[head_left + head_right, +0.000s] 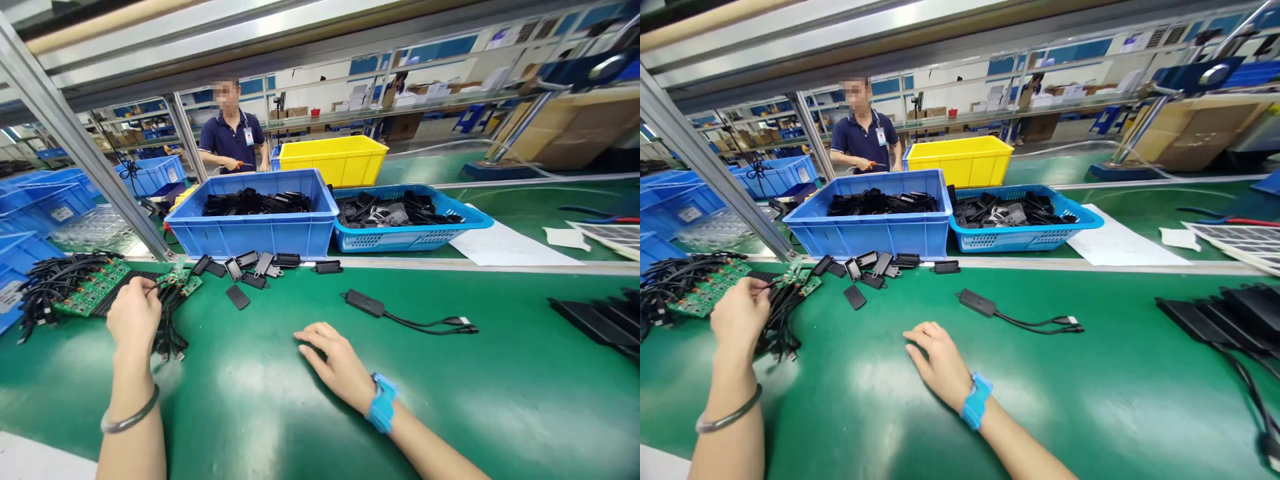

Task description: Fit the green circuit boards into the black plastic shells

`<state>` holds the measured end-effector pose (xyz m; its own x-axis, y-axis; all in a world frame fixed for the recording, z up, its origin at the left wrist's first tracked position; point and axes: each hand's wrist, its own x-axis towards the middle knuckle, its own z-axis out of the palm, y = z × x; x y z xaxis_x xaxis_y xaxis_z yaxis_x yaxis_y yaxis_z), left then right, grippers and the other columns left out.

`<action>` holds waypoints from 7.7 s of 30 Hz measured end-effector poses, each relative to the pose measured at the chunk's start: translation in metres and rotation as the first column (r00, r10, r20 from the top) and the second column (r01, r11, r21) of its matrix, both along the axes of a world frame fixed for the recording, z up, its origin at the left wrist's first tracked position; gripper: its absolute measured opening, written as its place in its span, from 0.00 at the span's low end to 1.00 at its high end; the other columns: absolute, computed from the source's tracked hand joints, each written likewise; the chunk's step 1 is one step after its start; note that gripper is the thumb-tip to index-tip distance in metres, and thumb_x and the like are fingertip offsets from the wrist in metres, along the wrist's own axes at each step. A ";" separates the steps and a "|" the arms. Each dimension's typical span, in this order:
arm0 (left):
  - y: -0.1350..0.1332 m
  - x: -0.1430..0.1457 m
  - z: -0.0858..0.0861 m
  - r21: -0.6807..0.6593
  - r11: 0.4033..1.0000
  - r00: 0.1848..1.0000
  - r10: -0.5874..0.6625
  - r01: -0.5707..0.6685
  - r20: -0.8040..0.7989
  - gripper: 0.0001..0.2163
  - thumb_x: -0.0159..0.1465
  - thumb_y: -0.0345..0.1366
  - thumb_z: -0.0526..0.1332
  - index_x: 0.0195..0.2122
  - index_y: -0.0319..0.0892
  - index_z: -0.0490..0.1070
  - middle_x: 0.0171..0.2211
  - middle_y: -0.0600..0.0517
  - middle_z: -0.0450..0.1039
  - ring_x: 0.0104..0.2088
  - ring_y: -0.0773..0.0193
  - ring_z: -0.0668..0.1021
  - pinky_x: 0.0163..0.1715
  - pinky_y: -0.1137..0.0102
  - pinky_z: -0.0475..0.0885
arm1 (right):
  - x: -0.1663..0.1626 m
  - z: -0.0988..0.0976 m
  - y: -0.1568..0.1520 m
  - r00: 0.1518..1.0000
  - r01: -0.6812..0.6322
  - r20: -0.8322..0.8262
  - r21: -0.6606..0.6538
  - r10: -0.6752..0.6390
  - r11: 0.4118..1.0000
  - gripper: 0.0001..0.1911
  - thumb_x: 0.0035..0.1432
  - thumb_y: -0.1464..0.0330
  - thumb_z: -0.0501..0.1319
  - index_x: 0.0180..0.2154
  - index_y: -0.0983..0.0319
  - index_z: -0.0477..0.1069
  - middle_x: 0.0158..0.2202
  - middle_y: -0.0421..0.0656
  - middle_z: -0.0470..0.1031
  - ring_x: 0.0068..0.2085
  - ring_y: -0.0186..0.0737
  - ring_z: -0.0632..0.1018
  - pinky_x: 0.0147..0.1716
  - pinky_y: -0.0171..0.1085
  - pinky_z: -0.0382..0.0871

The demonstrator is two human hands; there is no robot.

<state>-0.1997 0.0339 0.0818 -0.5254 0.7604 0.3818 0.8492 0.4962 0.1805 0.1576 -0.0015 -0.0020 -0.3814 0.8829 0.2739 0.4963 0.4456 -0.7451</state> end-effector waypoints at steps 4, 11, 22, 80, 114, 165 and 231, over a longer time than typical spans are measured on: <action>-0.007 0.026 0.004 0.331 0.908 0.887 -0.358 0.257 0.292 0.10 0.58 0.41 0.60 0.37 0.42 0.68 0.30 0.50 0.73 0.31 0.60 0.76 0.37 0.65 0.73 | -0.011 0.002 0.000 0.891 -0.223 -0.454 -0.441 -0.002 0.869 0.16 0.61 0.57 0.58 0.45 0.58 0.77 0.39 0.47 0.79 0.37 0.42 0.78 0.38 0.44 0.73; 0.014 0.079 -0.018 0.022 0.456 0.351 -0.715 0.890 0.605 0.19 0.62 0.42 0.60 0.52 0.42 0.67 0.51 0.43 0.72 0.51 0.55 0.75 0.50 0.63 0.70 | -0.013 0.000 0.006 0.447 -0.499 -0.827 -0.547 -0.342 0.672 0.38 0.52 0.44 0.60 0.59 0.54 0.61 0.54 0.52 0.72 0.50 0.50 0.76 0.50 0.54 0.68; 0.093 0.067 -0.053 -0.390 0.816 0.877 -0.479 0.427 -0.041 0.15 0.62 0.29 0.51 0.48 0.31 0.68 0.40 0.31 0.76 0.45 0.42 0.78 0.50 0.43 0.61 | 0.007 0.007 0.011 0.365 -0.384 -0.756 -0.654 -0.544 0.651 0.16 0.50 0.63 0.69 0.42 0.60 0.74 0.31 0.41 0.73 0.25 0.31 0.68 0.21 0.30 0.61; -0.036 0.199 -0.077 0.494 0.791 -0.278 -0.414 0.362 0.867 0.19 0.61 0.47 0.62 0.47 0.42 0.61 0.40 0.45 0.79 0.41 0.57 0.81 0.41 0.63 0.74 | 0.005 0.016 -0.009 0.999 0.053 0.026 -0.235 -0.048 0.971 0.15 0.59 0.62 0.62 0.22 0.61 0.67 0.19 0.35 0.66 0.22 0.32 0.66 0.22 0.31 0.57; -0.001 0.168 -0.081 0.487 0.839 -0.081 -0.483 0.243 0.872 0.18 0.58 0.44 0.64 0.45 0.43 0.63 0.48 0.48 0.73 0.25 0.72 0.75 0.28 0.71 0.75 | 0.001 0.005 0.002 1.000 0.005 0.027 -0.040 -0.004 0.999 0.10 0.63 0.72 0.53 0.42 0.60 0.72 0.40 0.45 0.77 0.42 0.41 0.75 0.42 0.40 0.68; -0.052 0.211 -0.085 0.402 0.728 -0.357 -0.228 0.556 0.906 0.23 0.49 0.34 0.72 0.43 0.39 0.63 0.30 0.56 0.70 0.24 0.70 0.74 0.21 0.75 0.73 | -0.003 0.000 -0.004 0.857 0.272 -0.374 -0.254 -0.354 0.928 0.14 0.65 0.58 0.50 0.32 0.59 0.64 0.28 0.38 0.65 0.31 0.36 0.68 0.30 0.34 0.63; -0.049 0.194 -0.081 0.414 0.403 -0.167 -0.522 0.816 0.837 0.35 0.60 0.33 0.61 0.67 0.49 0.48 0.63 0.38 0.59 0.53 0.55 0.73 0.43 0.64 0.76 | 0.059 0.008 0.027 0.576 0.386 0.656 0.309 -0.489 0.869 0.24 0.56 0.73 0.58 0.55 0.57 0.70 0.54 0.56 0.66 0.50 0.59 0.68 0.42 0.49 0.66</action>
<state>-0.0059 -0.0151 0.0011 0.4966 0.8679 0.0123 0.1630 -0.1072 0.9808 0.2167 0.0258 0.0059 -0.0761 0.9745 0.2113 0.9948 0.0886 -0.0504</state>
